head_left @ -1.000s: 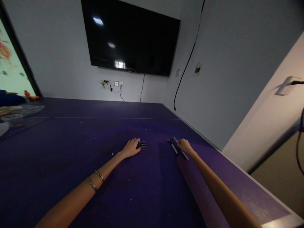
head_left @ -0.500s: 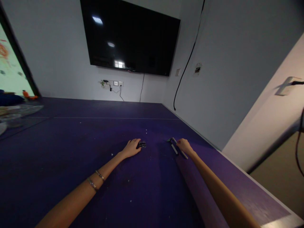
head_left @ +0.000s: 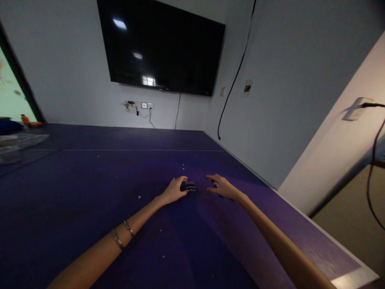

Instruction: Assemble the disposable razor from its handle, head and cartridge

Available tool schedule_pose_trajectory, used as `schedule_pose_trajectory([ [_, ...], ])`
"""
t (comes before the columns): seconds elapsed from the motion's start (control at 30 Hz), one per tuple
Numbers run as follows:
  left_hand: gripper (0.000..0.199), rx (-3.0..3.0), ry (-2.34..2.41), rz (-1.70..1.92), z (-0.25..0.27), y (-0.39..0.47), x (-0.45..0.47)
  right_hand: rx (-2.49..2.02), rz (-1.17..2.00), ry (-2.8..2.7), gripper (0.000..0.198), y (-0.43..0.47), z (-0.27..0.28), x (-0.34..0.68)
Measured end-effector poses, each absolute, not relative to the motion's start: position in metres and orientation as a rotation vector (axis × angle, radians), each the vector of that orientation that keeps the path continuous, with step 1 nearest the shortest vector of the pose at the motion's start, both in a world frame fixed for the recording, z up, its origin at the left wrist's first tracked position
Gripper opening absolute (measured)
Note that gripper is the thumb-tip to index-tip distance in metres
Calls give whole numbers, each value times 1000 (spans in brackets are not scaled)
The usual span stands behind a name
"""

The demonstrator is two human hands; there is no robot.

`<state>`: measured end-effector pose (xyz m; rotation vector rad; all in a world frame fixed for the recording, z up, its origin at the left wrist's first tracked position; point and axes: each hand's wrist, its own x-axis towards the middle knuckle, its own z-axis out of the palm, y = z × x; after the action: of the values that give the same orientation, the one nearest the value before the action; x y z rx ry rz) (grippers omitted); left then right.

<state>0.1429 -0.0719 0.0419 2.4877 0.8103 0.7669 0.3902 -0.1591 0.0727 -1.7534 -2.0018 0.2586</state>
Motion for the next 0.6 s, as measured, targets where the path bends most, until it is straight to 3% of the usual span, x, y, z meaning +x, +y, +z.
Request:
schedule_pose_trajectory([
  [0.07,48,2524,725,765,48,-89,152,-1715,416,-2067,81,-165,74,375],
  [0.13,47,2542,673,754,51,-103,159,-1705,503,-2122,87,-170,76,364],
  [0.33,48,2581,534,795,50,-119,166,-1661,392,-2239,56,-180,83,356],
  [0.6,52,2639,609,728,44,-112,153,-1771,280,-2157,57,-173,79,413],
])
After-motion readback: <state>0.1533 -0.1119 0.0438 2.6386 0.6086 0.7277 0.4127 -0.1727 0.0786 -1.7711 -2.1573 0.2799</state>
